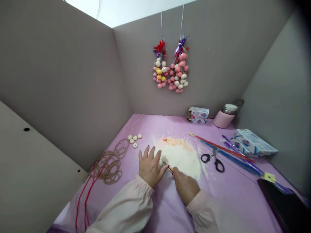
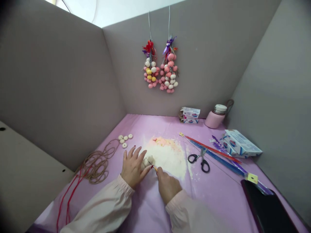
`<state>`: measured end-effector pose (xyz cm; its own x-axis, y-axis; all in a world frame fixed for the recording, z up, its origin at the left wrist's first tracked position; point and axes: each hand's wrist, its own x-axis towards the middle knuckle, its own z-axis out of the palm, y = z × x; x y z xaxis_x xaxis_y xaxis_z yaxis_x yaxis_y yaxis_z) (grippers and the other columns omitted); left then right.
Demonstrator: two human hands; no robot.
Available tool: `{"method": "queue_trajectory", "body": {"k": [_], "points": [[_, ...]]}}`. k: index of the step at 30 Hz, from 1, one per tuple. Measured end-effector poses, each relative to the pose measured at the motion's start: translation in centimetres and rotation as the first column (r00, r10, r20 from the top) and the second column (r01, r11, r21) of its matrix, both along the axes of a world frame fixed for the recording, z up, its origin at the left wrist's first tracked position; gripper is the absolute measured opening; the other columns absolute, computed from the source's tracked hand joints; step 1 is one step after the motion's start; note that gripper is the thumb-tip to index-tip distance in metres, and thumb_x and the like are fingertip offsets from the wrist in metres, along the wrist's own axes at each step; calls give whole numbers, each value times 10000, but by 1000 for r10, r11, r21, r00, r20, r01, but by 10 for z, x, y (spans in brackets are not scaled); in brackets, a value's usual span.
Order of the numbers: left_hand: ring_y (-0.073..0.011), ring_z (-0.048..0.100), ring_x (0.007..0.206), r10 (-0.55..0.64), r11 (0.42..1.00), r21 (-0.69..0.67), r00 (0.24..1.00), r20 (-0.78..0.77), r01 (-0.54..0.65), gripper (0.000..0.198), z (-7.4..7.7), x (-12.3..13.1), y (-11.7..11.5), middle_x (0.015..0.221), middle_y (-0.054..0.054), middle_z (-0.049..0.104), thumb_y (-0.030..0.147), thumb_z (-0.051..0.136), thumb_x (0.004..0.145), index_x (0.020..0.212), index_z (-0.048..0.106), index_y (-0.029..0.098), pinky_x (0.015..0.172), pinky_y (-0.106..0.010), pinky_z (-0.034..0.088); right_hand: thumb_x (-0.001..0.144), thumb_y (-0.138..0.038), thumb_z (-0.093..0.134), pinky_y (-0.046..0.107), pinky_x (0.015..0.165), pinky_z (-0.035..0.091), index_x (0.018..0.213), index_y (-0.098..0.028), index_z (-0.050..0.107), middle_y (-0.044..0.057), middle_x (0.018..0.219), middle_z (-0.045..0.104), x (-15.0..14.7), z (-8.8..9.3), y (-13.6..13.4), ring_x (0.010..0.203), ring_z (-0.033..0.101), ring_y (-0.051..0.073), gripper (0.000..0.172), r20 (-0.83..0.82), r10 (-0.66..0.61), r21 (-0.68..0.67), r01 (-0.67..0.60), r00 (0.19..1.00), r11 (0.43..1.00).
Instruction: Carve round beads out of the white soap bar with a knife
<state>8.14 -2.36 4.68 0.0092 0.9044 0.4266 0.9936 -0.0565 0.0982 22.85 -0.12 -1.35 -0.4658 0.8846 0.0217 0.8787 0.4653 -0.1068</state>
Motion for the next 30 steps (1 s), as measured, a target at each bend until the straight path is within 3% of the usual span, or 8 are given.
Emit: {"method": "queue_trajectory", "body": {"k": [3, 6, 14, 18, 21, 23, 26, 30], "points": [[-227, 375, 996, -47, 999, -14, 999, -15, 47, 294, 13, 6, 8, 978, -41, 490, 397, 413, 724, 960, 439, 222, 868, -493, 208, 851, -287, 186, 237, 386, 203, 872, -231, 386, -6, 663, 586, -1, 2, -1, 528, 566, 156, 208, -15, -8, -18, 7, 1000, 1000], [-154, 472, 777, -45, 994, -106, 998, -52, 40, 96, 15, 13, 17, 792, -8, 506, 266, 385, 759, 766, 451, 197, 680, -307, 382, 850, -286, 189, 240, 390, 189, 857, -226, 395, -10, 654, 585, -1, 2, -1, 527, 564, 151, 215, -33, -22, -23, 22, 999, 1000], [-132, 511, 524, -72, 973, -227, 986, -152, 36, 106, 20, 17, 27, 659, 16, 520, 110, 395, 714, 722, 440, 206, 434, -219, 338, 844, -249, 208, 248, 413, 175, 840, -215, 407, -12, 678, 591, 1, 5, 0, 544, 561, 139, 202, -112, -13, -58, 7, 994, 998], [-135, 512, 555, -80, 971, -234, 987, -140, 46, 93, 27, 16, 29, 678, 14, 524, 130, 393, 727, 722, 449, 203, 456, -231, 370, 845, -253, 206, 251, 417, 183, 852, -216, 409, -6, 690, 597, 1, 5, 0, 553, 564, 138, 207, -135, -19, -80, 9, 991, 997], [-166, 507, 799, -105, 986, -140, 988, -116, 88, 135, 31, 18, 28, 853, -17, 539, 144, 367, 754, 795, 476, 213, 668, -323, 410, 845, -268, 204, 251, 417, 194, 848, -220, 417, -4, 681, 601, 0, 5, 1, 552, 568, 140, 218, -138, -37, -93, 24, 990, 995], [-229, 353, 1061, -97, 995, -23, 990, -105, 95, 246, 34, 21, 27, 1114, -51, 440, 172, 399, 747, 978, 442, 243, 838, -465, 293, 844, -274, 207, 250, 416, 200, 844, -222, 422, -3, 683, 604, -1, 5, 1, 556, 573, 145, 221, -135, -43, -96, 31, 990, 995], [-304, 85, 1188, -72, 996, 46, 994, -85, 77, 553, 36, 23, 25, 1311, -55, 183, 321, 506, 682, 1179, 268, 282, 871, -574, 145, 843, -270, 210, 248, 419, 216, 847, -219, 427, 1, 702, 606, -1, 7, 1, 572, 579, 155, 224, -128, -36, -86, 25, 991, 996], [-329, 35, 1192, -47, 998, 39, 997, -58, 49, 714, 32, 23, 25, 1332, -76, 110, 515, 491, 617, 1225, 187, 296, 861, -592, 108, 842, -257, 210, 241, 430, 243, 886, -218, 432, 8, 694, 613, -1, 9, 1, 590, 583, 158, 230, -136, -40, -104, 26, 990, 994]]}}
